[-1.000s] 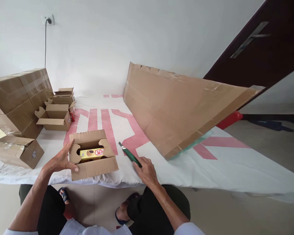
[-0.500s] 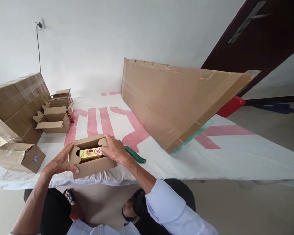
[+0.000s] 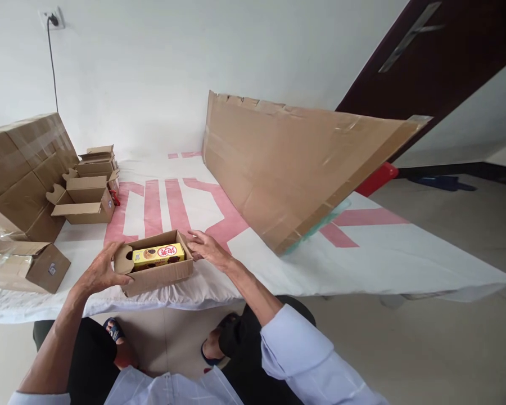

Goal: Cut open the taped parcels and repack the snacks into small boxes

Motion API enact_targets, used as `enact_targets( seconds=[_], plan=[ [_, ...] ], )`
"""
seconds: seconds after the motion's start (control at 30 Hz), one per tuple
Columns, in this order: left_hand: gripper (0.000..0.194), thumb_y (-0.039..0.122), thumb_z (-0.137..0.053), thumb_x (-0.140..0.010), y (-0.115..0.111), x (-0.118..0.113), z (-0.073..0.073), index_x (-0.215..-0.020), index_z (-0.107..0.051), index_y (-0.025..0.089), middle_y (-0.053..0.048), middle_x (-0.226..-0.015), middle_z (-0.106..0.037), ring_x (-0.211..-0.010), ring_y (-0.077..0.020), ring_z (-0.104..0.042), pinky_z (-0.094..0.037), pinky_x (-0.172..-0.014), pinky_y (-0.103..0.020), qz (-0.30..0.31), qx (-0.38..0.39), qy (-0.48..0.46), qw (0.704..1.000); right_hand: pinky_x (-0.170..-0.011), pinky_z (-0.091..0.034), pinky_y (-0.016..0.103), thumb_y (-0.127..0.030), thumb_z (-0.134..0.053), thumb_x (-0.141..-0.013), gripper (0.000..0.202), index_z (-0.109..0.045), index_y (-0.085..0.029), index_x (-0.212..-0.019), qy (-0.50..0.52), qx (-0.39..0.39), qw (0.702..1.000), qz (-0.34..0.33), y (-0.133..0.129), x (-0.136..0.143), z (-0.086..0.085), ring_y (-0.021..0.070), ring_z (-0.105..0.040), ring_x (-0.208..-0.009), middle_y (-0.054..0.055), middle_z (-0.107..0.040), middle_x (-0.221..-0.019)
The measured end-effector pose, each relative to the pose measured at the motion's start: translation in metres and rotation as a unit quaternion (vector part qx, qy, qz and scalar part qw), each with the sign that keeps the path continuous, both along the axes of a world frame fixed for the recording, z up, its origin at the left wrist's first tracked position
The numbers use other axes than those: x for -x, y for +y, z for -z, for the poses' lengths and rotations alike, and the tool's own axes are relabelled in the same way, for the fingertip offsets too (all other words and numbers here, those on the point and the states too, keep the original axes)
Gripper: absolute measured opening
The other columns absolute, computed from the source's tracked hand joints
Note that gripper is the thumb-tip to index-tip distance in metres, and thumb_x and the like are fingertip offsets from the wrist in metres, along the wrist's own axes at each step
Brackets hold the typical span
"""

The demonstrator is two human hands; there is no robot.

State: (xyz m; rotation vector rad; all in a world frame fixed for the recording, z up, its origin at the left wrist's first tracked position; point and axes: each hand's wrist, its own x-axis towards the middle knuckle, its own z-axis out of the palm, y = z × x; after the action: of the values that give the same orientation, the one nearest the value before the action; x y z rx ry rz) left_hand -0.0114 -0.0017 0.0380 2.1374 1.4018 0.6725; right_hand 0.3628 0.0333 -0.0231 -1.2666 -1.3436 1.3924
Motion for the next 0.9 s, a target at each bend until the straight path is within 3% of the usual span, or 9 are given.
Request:
enact_targets(
  seconds=[0.07,0.13,0.23,0.4,0.5,0.63,0.7,0.77,0.9],
  plan=[
    [0.103,0.046,-0.099,-0.064,-0.001,0.002,0.002,-0.157,-0.059,0.027,-0.013,-0.150,-0.062,-0.140,-0.0431,-0.060,-0.051,-0.119,-0.055,0.000,-0.005,0.002,1.000,-0.100,-0.062,0.047,-0.030,-0.067,-0.091,0.056,-0.066,-0.022,-0.147,-0.096,-0.122,0.987,0.048,-0.003,0.008,0.001,0.0288,-0.071,-0.122,0.015,-0.072,-0.141],
    [0.105,0.048,-0.099,-0.066,-0.002,0.004,0.005,-0.160,-0.057,0.029,-0.013,-0.152,-0.061,-0.142,-0.0430,-0.059,-0.052,-0.119,-0.055,0.008,-0.006,0.000,1.000,-0.116,-0.053,0.054,-0.022,-0.063,-0.093,0.049,-0.072,-0.023,-0.141,-0.188,-0.277,0.940,0.059,-0.006,0.014,-0.007,0.0316,-0.063,-0.136,0.015,-0.071,-0.144],
    [0.111,0.051,-0.097,-0.070,-0.005,0.006,0.010,-0.167,-0.049,0.029,-0.014,-0.157,-0.056,-0.145,-0.0420,-0.056,-0.051,-0.121,-0.053,0.020,-0.004,-0.009,1.000,-0.123,-0.044,0.057,-0.016,-0.055,-0.099,0.038,-0.079,-0.025,-0.127,-0.287,-0.420,0.860,-0.035,-0.011,0.020,-0.030,0.0313,-0.062,-0.136,0.012,-0.077,-0.132],
    [0.121,0.049,-0.098,-0.073,-0.009,0.007,0.014,-0.175,-0.036,0.030,-0.013,-0.165,-0.046,-0.152,-0.0406,-0.050,-0.047,-0.126,-0.053,0.040,-0.018,0.002,0.999,-0.111,-0.045,0.049,-0.037,-0.074,-0.099,0.023,-0.081,-0.018,-0.110,-0.445,-0.392,0.779,-0.202,-0.007,0.025,-0.067,0.0324,-0.068,-0.115,0.014,-0.079,-0.111],
    [0.116,0.045,-0.097,-0.076,-0.010,0.005,0.013,-0.175,-0.037,0.029,-0.015,-0.163,-0.048,-0.151,-0.0400,-0.051,-0.047,-0.126,-0.054,0.047,-0.029,0.012,0.998,-0.109,-0.043,0.044,-0.040,-0.083,-0.092,0.026,-0.081,-0.018,-0.106,-0.499,-0.347,0.759,-0.234,0.001,0.032,-0.080,0.0341,-0.068,-0.116,0.015,-0.080,-0.112],
    [0.118,0.047,-0.097,-0.077,-0.013,0.004,0.012,-0.176,-0.036,0.028,-0.017,-0.163,-0.050,-0.153,-0.0421,-0.050,-0.046,-0.127,-0.055,0.056,-0.034,0.011,0.998,-0.100,-0.044,0.041,-0.030,-0.086,-0.083,0.017,-0.083,-0.018,-0.095,-0.570,-0.277,0.728,-0.263,0.006,0.049,-0.084,0.0360,-0.071,-0.110,0.017,-0.081,-0.104],
    [0.124,0.050,-0.098,-0.076,-0.016,0.005,0.012,-0.178,-0.031,0.029,-0.017,-0.167,-0.046,-0.155,-0.0435,-0.049,-0.046,-0.127,-0.056,0.054,-0.029,0.009,0.998,-0.097,-0.044,0.039,-0.025,-0.082,-0.084,0.013,-0.082,-0.019,-0.095,-0.575,-0.258,0.727,-0.272,0.006,0.054,-0.084,0.0335,-0.073,-0.106,0.015,-0.081,-0.102],
    [0.131,0.054,-0.099,-0.074,-0.017,0.006,0.012,-0.180,-0.027,0.028,-0.018,-0.172,-0.041,-0.157,-0.0454,-0.047,-0.046,-0.127,-0.057,0.054,-0.018,0.010,0.998,-0.096,-0.044,0.037,-0.022,-0.079,-0.083,0.016,-0.081,-0.020,-0.099,-0.547,-0.261,0.748,-0.270,0.004,0.054,-0.083,0.0309,-0.073,-0.105,0.013,-0.081,-0.103],
    [0.140,0.065,-0.100,-0.070,-0.017,0.006,0.008,-0.181,-0.024,0.027,-0.020,-0.177,-0.036,-0.162,-0.0473,-0.040,-0.041,-0.131,-0.059,0.067,-0.002,0.017,0.998,-0.088,-0.048,0.034,-0.025,-0.078,-0.081,0.026,-0.078,-0.020,-0.106,-0.429,-0.250,0.834,-0.242,-0.002,0.038,-0.084,0.0273,-0.071,-0.102,0.008,-0.080,-0.109]
  ],
)
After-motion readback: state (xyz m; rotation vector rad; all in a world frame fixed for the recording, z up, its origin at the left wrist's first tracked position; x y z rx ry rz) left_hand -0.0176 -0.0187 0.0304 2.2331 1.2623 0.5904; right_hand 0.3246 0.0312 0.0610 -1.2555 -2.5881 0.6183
